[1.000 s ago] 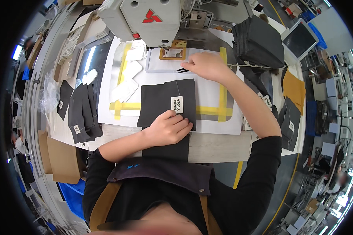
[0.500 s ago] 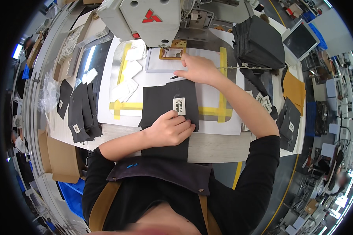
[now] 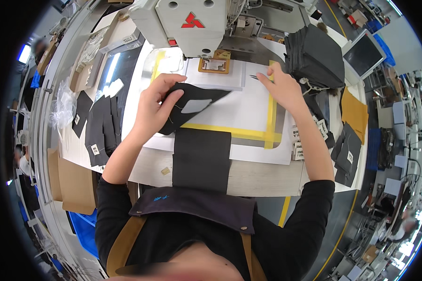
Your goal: Sewing small textile labels onto black fabric squares using an industrial sewing machine.
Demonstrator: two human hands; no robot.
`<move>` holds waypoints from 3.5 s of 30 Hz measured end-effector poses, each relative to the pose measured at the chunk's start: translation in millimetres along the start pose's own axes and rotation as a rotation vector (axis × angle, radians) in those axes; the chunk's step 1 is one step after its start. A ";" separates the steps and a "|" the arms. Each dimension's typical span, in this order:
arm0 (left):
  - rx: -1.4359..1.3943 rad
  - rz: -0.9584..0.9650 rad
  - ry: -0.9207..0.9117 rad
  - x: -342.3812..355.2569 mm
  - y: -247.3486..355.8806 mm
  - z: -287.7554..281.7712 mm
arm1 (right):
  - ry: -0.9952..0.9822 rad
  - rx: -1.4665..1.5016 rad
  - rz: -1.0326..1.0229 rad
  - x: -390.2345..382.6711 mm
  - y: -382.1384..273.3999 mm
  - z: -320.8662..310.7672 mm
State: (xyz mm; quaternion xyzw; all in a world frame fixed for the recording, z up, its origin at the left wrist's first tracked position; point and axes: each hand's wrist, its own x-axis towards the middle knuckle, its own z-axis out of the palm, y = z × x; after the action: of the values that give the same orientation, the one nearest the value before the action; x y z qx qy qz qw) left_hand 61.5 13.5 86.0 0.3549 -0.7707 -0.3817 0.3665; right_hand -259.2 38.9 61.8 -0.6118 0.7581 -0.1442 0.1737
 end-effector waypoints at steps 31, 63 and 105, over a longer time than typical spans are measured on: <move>0.640 -0.179 -0.059 -97.4 -63.5 -163.1 | 0.375 -0.204 -0.472 -49.5 11.5 23.6; 0.391 0.122 0.187 -40.3 -84.1 -41.9 | 0.095 0.427 -0.677 -21.9 -149.5 100.6; 0.680 0.412 -0.504 46.8 -101.9 36.6 | 0.322 -0.373 -0.630 -8.0 -37.7 92.6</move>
State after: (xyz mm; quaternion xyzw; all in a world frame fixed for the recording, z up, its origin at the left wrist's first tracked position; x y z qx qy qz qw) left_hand 35.7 -59.7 -2.8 0.1908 -0.9714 -0.1014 0.0989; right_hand -183.9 38.3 -4.4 -0.8050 0.5640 -0.1441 -0.1143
